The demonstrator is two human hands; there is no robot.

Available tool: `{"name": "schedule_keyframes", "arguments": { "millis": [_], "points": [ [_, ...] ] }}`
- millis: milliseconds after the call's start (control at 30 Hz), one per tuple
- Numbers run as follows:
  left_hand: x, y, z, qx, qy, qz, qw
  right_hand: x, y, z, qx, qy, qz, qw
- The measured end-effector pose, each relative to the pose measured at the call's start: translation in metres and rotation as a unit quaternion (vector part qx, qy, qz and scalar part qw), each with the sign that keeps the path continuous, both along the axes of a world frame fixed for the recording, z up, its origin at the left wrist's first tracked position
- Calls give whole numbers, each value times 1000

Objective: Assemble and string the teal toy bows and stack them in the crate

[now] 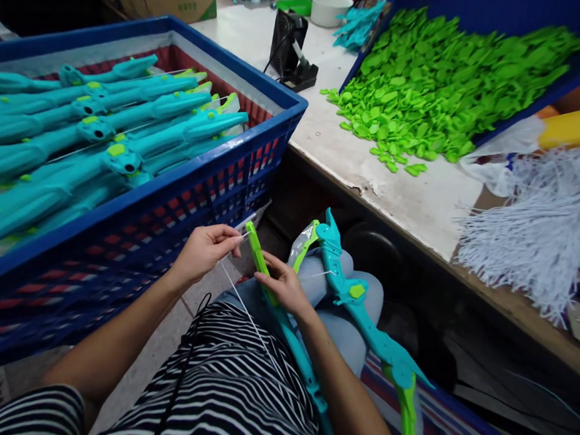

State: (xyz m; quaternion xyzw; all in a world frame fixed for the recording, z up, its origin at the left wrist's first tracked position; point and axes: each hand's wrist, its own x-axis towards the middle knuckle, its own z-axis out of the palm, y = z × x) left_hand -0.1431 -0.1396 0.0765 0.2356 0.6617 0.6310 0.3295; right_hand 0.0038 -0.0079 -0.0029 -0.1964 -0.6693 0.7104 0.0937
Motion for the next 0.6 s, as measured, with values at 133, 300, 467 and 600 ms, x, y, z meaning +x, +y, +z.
{"name": "schedule_keyframes", "arguments": {
  "millis": [133,300,467,600],
  "points": [
    [-1,1,6,-18,45,-8,999,0,0,1,15,5,-6,1000],
    [-5,3,12,-11,66,-28,997,-1,-1,4,40,3,-11,999],
    [-9,12,11,15,-35,-76,996,3,-5,1,96,16,-18,995],
    [-7,20,12,35,-78,-100,991,7,1,8,240,28,-34,970]
  ]
}}
